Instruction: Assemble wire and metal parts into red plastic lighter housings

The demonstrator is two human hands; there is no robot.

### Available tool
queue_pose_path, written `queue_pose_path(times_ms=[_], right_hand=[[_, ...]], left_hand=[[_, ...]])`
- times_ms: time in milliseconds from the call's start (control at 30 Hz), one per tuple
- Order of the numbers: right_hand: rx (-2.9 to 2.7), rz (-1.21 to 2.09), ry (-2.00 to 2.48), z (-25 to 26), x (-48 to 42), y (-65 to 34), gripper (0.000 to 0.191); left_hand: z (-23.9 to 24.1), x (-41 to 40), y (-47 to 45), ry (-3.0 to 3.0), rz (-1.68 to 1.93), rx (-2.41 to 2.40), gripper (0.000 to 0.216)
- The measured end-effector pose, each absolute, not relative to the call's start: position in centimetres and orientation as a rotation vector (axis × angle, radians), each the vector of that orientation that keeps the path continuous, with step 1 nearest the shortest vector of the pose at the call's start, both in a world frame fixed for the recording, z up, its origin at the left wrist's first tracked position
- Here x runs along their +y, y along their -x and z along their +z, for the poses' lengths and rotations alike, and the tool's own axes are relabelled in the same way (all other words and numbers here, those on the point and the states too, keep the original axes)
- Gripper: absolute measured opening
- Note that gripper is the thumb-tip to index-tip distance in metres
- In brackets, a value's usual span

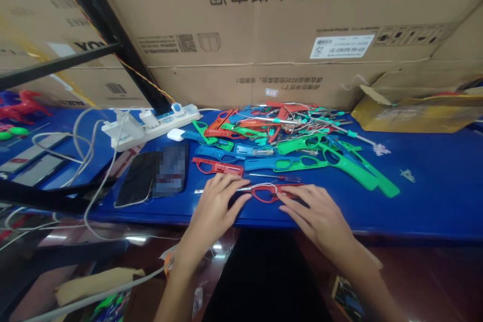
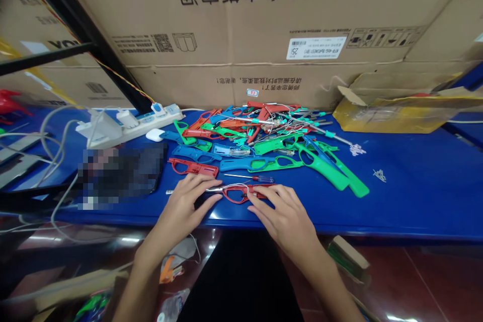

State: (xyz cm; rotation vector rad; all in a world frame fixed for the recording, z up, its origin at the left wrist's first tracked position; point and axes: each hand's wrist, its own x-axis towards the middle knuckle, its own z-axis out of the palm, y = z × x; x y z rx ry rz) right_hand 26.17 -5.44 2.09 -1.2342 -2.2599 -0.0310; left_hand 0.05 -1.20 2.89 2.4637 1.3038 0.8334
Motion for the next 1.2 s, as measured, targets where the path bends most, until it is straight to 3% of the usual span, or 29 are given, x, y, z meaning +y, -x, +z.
queue_pose_path(times_ms=[433,833,1200], right_hand=[[-2.220,0.049,1.267,2.4,-5.3,-25.8,0.024],[-2.210,0.019,1.241,2.2,-5.3,-25.9,0.025],[-2.214,0.035,1.257,2.3,-5.4,-25.8,0.024]], left_hand=[[4.5,0.4,-3.6,-2.580,0.676,1.298,0.012],[3.3,-0.1,-3.1,-2.713,0.915,1.211,0.012],[3.3,0.1,-3.2,-2.543,0.891,1.207,0.012]])
